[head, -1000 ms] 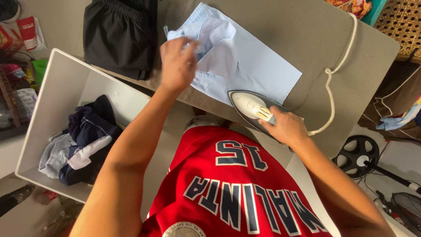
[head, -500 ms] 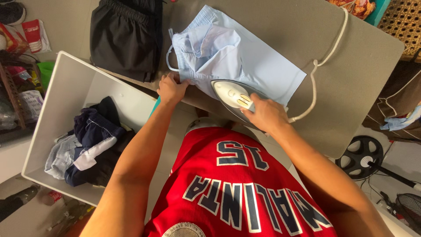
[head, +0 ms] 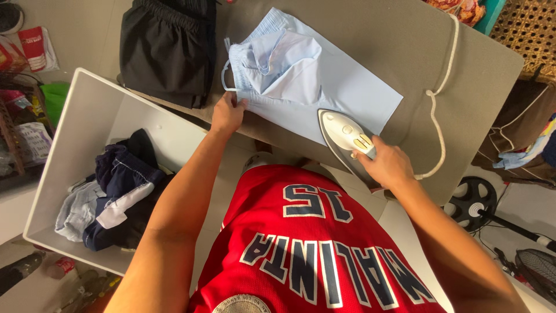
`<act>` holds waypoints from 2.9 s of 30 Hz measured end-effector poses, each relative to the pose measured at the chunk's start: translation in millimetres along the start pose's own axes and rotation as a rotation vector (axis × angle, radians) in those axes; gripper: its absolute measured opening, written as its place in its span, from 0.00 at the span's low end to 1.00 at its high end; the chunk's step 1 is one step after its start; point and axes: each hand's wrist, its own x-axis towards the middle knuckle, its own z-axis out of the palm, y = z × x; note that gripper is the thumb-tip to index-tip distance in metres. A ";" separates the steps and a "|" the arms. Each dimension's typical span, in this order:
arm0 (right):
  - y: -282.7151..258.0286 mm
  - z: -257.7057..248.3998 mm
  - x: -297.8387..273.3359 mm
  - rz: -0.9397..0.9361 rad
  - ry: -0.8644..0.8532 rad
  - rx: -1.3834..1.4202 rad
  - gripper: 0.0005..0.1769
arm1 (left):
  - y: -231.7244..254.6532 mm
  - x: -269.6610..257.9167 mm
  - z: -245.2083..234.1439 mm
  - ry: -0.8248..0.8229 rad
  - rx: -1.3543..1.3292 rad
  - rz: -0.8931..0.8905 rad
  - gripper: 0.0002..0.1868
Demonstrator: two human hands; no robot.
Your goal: The person irons a pair of light blue shorts on a table. They repeatedly smooth the fabric with their hands, use a white iron to press the garment, and fold the shorts into a neat stack.
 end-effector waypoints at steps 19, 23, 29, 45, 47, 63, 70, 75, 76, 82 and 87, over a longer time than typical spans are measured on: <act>-34.8 -14.3 23.8 -0.116 -0.163 -0.117 0.33 | 5.6 4.5 -25.5 -0.136 -0.173 -0.070 0.13; -102.3 -13.1 43.8 -0.199 -0.159 -0.078 0.32 | -3.1 12.7 -26.0 -0.186 -0.246 -0.080 0.12; -153.9 -16.9 53.3 -0.290 -0.130 -0.076 0.27 | -6.0 15.1 -29.2 -0.143 -0.166 -0.044 0.14; 40.5 10.7 -17.0 0.053 0.020 -0.005 0.45 | -3.4 12.8 -23.1 -0.100 -0.069 -0.027 0.13; 38.9 10.9 -16.3 0.070 -0.028 -0.022 0.41 | -3.2 11.6 -23.4 -0.115 -0.051 -0.035 0.13; -23.6 -13.7 8.6 0.055 -0.110 0.030 0.33 | 1.3 15.6 -29.7 -0.191 -0.054 -0.118 0.14; 54.4 -9.3 -32.2 0.139 -0.181 -0.016 0.35 | -9.1 20.9 -29.0 -0.232 -0.144 -0.058 0.13; 29.9 -18.4 -17.3 0.091 -0.199 -0.052 0.34 | -9.6 27.3 -32.3 -0.307 -0.233 -0.125 0.11; 17.7 -22.2 -12.4 0.084 -0.224 -0.067 0.33 | -10.1 26.5 -35.1 -0.292 -0.190 -0.116 0.11; -73.8 -24.4 23.5 -0.112 -0.199 -0.052 0.34 | -9.1 21.2 -33.7 -0.258 -0.100 -0.090 0.11; -136.0 -19.5 48.0 -0.263 -0.176 -0.035 0.27 | -12.2 20.5 -23.7 -0.171 -0.043 -0.038 0.15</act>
